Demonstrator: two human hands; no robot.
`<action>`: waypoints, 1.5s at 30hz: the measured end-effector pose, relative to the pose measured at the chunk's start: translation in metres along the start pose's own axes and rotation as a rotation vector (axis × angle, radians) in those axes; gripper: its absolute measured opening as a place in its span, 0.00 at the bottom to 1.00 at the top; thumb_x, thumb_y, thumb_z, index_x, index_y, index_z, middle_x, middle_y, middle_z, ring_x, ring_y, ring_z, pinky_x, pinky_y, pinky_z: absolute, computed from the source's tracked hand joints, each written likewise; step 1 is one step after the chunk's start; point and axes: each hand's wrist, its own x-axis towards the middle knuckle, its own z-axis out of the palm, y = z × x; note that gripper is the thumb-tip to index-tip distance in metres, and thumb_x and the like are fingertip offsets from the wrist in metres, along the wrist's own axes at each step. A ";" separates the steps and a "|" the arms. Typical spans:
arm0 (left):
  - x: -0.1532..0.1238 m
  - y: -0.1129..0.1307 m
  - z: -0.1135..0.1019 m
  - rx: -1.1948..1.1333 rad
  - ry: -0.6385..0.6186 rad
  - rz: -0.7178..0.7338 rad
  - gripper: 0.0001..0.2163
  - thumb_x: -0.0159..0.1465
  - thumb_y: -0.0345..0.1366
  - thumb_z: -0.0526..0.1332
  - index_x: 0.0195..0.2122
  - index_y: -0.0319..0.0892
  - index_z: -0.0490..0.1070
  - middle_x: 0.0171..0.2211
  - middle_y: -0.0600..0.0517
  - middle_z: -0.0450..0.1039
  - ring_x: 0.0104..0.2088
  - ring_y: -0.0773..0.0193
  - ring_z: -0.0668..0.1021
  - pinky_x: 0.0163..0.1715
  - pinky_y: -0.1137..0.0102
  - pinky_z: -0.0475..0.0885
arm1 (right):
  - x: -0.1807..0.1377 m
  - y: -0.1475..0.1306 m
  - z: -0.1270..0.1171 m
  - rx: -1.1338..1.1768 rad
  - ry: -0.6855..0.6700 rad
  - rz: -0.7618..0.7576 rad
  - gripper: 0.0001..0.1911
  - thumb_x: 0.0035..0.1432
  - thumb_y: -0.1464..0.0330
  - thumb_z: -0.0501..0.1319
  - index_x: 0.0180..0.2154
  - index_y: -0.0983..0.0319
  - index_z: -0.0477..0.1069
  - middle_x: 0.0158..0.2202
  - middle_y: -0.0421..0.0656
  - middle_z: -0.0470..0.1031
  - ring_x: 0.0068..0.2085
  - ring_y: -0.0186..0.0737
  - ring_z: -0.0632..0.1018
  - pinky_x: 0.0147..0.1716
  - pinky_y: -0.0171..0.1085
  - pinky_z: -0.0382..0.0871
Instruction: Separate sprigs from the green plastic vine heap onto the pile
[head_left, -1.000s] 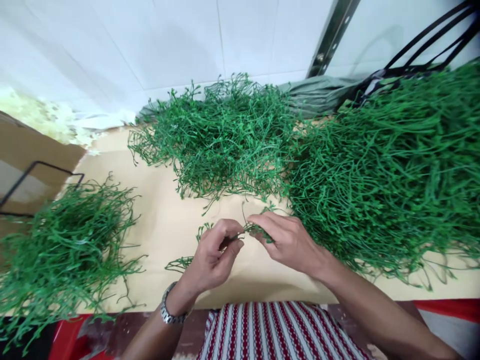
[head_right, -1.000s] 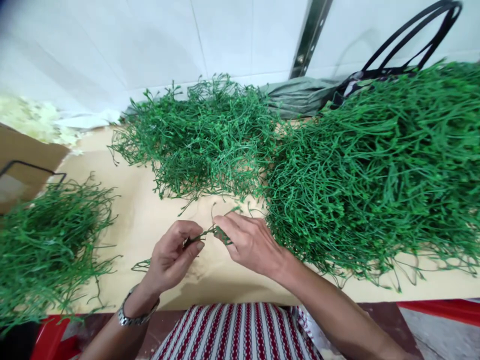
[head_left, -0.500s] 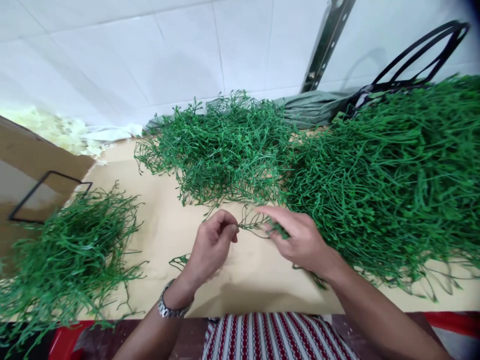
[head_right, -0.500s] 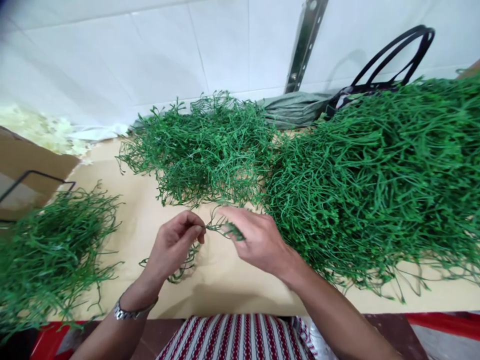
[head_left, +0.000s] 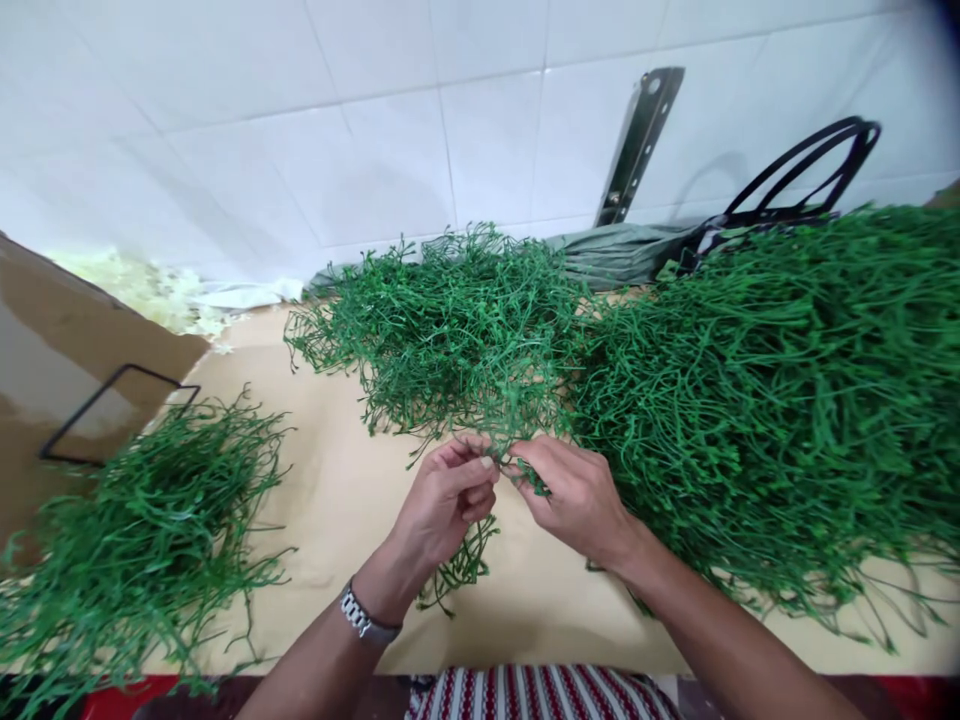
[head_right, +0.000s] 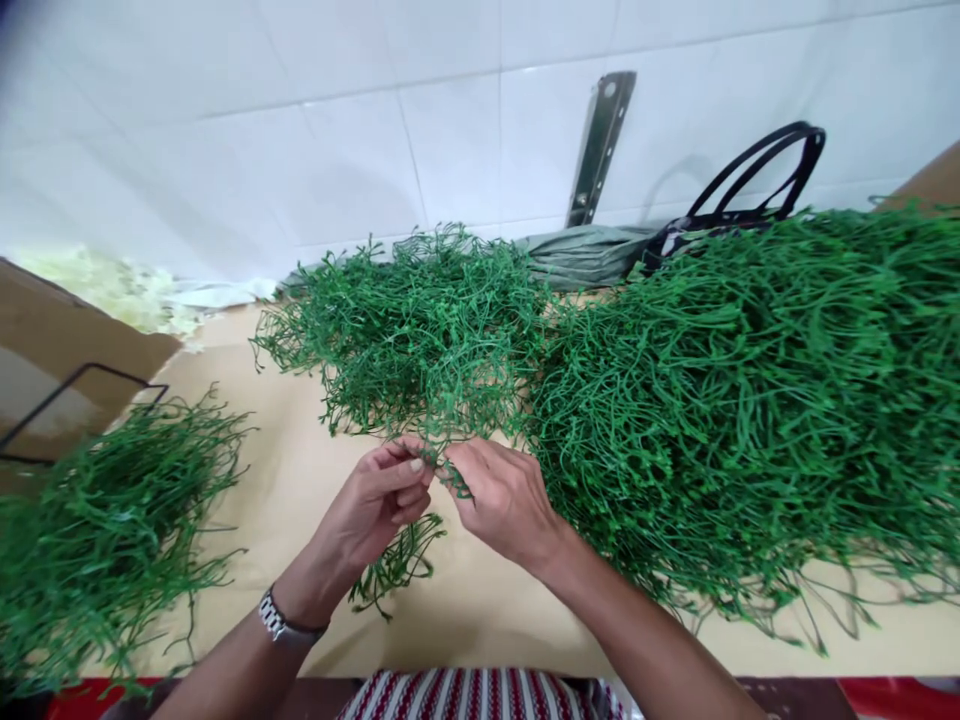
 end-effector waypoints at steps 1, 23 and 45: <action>0.001 -0.001 0.000 -0.001 0.021 0.009 0.12 0.44 0.27 0.67 0.27 0.38 0.66 0.14 0.60 0.61 0.12 0.79 0.56 0.11 0.81 0.47 | -0.001 0.001 0.000 0.002 0.002 0.005 0.07 0.57 0.72 0.54 0.33 0.64 0.70 0.26 0.43 0.72 0.27 0.36 0.73 0.28 0.33 0.65; 0.015 -0.014 0.009 -0.019 0.078 -0.045 0.12 0.43 0.30 0.66 0.22 0.38 0.61 0.12 0.61 0.60 0.10 0.79 0.57 0.09 0.81 0.48 | -0.008 0.010 0.007 0.148 0.023 0.077 0.07 0.58 0.69 0.54 0.35 0.65 0.68 0.27 0.43 0.67 0.29 0.35 0.69 0.27 0.32 0.63; 0.035 -0.001 0.002 0.142 0.156 0.235 0.10 0.47 0.30 0.63 0.26 0.40 0.61 0.13 0.61 0.61 0.10 0.78 0.56 0.11 0.80 0.45 | 0.000 -0.005 -0.020 0.515 -0.252 0.319 0.05 0.52 0.76 0.54 0.26 0.63 0.64 0.24 0.38 0.64 0.27 0.31 0.66 0.27 0.31 0.59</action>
